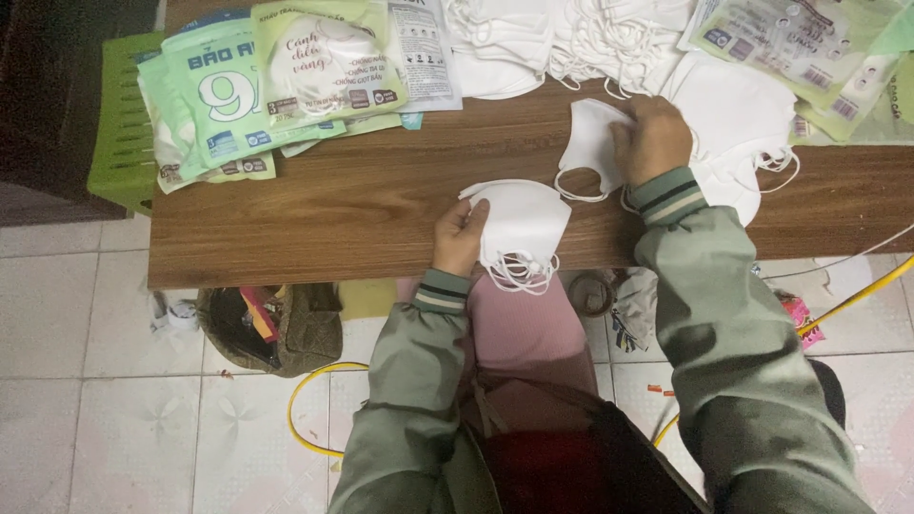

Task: The person repeatedly picks up white face masks from a pile on a wooden table and stacks them into a neat pile. The person handles the masks by hand, aligning them and placing them one by one. The task continues throughout the clip without visible completion.

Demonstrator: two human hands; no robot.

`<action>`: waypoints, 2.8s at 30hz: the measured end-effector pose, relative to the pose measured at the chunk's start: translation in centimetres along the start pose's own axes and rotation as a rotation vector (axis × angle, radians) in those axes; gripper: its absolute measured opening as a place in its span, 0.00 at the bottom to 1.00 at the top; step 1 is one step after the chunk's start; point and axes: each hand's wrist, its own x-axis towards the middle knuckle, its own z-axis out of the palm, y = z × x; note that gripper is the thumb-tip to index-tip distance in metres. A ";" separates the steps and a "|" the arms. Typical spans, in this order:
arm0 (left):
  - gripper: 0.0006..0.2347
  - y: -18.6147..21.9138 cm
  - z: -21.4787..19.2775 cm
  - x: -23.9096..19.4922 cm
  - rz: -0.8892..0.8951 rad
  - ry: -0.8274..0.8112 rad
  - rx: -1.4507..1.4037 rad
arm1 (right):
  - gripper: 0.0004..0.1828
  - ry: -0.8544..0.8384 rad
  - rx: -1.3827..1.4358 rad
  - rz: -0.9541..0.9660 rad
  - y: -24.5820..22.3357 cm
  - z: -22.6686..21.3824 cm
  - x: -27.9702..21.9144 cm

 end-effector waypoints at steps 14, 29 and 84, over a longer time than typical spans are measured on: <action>0.14 -1.2 -0.1 -0.3 0.189 0.026 0.028 | 0.12 -0.245 0.851 0.349 -10.3 -3.4 -4.5; 0.08 -1.4 0.0 0.3 0.074 0.091 0.051 | 0.14 -0.108 0.513 0.300 -2.6 -2.1 -2.6; 0.10 0.1 1.2 0.7 0.055 0.081 0.214 | 0.26 -0.416 -0.178 0.531 3.1 -8.6 -1.7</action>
